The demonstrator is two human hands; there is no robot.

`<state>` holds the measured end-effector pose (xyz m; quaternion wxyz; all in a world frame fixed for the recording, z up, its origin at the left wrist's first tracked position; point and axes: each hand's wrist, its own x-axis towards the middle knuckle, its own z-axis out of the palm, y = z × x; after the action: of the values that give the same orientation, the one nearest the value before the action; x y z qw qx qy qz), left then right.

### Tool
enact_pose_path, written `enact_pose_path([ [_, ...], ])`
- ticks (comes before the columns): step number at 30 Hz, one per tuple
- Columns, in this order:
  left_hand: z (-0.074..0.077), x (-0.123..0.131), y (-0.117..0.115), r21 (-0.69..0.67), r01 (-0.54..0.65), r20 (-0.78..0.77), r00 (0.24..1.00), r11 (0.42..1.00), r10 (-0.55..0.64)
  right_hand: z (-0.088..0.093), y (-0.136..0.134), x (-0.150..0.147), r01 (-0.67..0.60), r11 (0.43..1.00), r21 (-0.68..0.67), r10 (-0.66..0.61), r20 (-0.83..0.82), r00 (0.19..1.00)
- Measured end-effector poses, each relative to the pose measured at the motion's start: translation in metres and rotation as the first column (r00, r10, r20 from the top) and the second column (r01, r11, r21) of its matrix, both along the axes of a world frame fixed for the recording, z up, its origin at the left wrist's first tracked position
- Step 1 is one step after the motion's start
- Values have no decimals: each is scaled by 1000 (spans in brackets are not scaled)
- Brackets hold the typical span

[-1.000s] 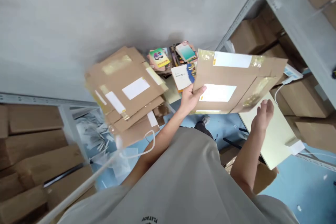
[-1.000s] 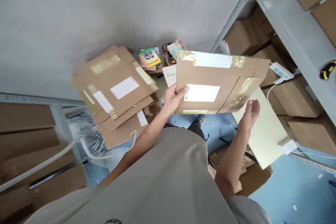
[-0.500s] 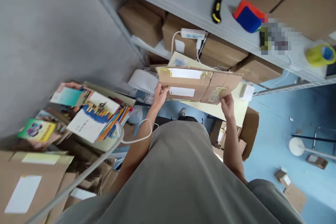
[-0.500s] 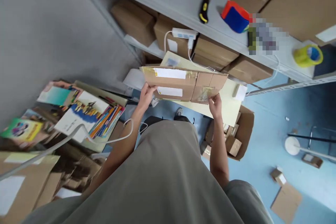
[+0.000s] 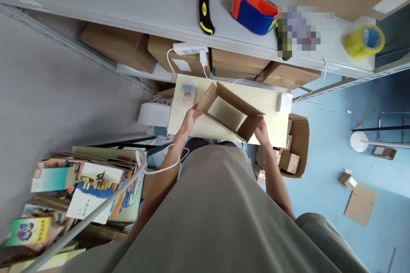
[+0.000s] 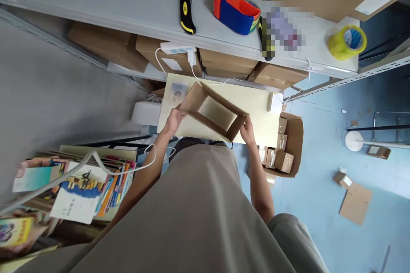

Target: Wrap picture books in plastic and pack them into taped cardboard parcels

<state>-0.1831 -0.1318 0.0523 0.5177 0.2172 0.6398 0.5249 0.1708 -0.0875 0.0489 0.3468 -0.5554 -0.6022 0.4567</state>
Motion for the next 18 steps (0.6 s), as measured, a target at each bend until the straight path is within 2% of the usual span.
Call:
enact_pose_path([
  [4,3,-6,-9,-7,154,-56,986,988,-155,15,-10,-5,-23,983,-181,14,-49,999],
  [7,11,-12,-8,24,236,-120,965,971,-232,26,-19,-2,-21,940,-341,-20,-116,993],
  [9,16,-12,-3,24,276,-103,957,961,-272,33,-21,2,-17,911,-412,-55,-162,985],
  [11,19,-9,0,11,305,-85,949,952,-303,41,-21,5,-11,900,-437,-68,-164,984],
  [14,19,1,1,11,347,-154,927,938,-341,52,-14,8,-17,912,-410,-32,-112,993],
  [18,8,12,-1,-15,413,-258,878,911,-403,50,-5,2,-7,946,-323,-20,-83,996],
])
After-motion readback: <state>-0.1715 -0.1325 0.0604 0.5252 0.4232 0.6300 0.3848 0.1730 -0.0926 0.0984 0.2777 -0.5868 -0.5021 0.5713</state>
